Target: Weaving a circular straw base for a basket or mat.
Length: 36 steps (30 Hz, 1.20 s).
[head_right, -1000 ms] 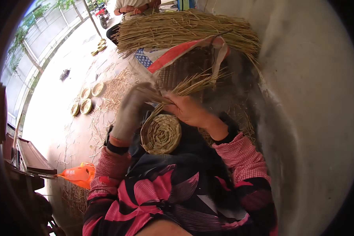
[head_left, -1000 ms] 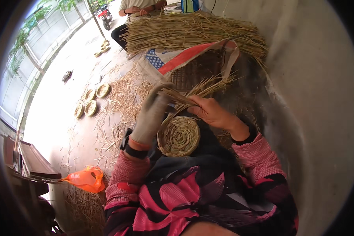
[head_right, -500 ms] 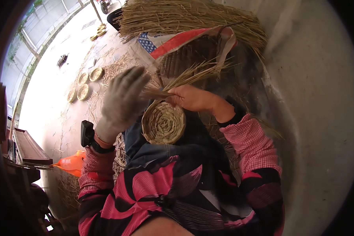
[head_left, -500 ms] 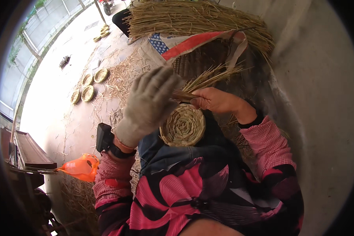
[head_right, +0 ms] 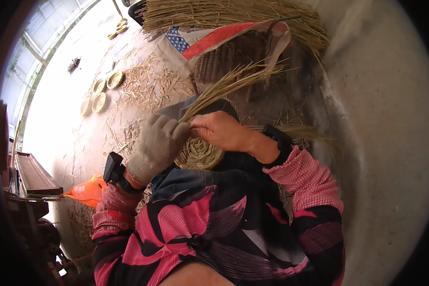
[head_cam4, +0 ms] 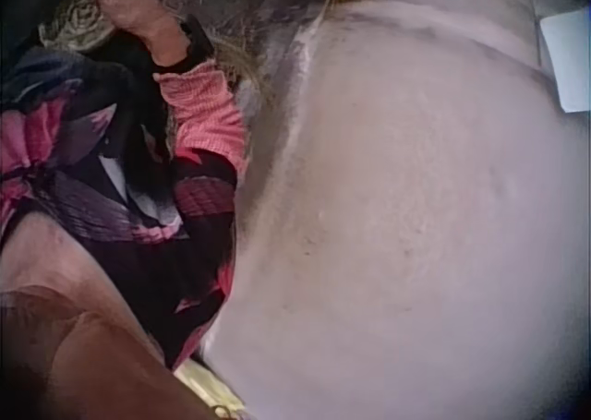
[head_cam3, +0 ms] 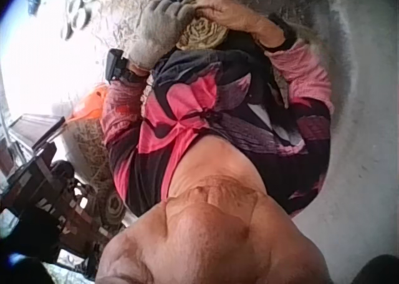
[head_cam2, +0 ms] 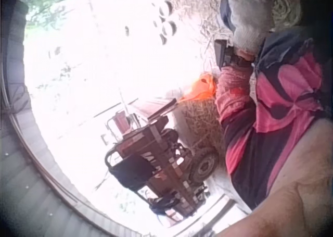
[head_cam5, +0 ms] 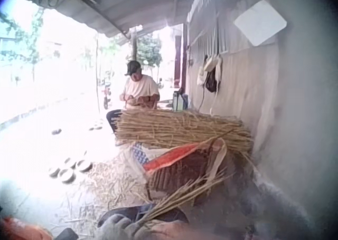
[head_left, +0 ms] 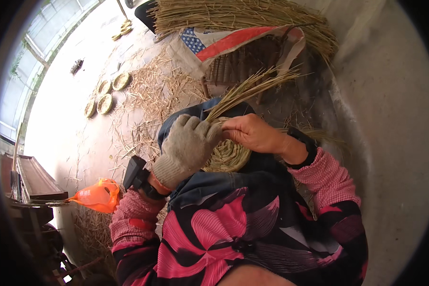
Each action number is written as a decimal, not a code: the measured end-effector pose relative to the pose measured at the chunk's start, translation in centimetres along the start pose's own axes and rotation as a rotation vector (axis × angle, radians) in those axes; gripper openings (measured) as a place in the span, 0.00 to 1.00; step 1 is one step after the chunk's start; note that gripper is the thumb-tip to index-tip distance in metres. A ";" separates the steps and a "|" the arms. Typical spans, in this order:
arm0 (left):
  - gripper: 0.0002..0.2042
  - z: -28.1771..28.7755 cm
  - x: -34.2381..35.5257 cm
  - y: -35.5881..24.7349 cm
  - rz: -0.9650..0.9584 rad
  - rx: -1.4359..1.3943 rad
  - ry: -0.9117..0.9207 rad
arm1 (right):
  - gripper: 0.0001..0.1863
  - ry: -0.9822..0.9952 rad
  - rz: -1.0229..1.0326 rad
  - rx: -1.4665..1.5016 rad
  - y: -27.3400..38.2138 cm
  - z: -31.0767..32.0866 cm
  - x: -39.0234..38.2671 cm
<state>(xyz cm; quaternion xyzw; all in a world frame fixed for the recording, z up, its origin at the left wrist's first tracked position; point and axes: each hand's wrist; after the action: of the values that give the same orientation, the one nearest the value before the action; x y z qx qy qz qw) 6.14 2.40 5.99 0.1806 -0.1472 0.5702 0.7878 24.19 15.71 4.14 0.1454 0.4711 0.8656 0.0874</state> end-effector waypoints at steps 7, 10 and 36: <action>0.07 0.9 -1.6 0.0 0.072 -0.392 0.189 | 0.10 -0.073 0.083 -0.135 -1.1 -2.1 -1.5; 0.06 1.7 0.0 1.3 0.264 -0.597 0.162 | 0.06 -0.108 0.126 -0.293 -0.9 -2.9 -2.2; 0.09 -5.9 3.0 4.7 0.706 -1.255 0.100 | 0.06 -0.274 0.136 -0.301 -1.4 1.1 -1.7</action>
<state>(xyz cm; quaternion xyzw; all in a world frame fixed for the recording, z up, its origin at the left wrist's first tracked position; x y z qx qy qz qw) 2.72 8.91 2.61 -0.3904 -0.4603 0.6065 0.5176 26.20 16.84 3.23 0.2786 0.3094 0.9022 0.1130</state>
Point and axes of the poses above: each hand's wrist, its own x-axis towards the middle knuckle, its own z-axis out of the back of the hand, y = z × x, and after that the axes turned 1 degree about x, right-handed
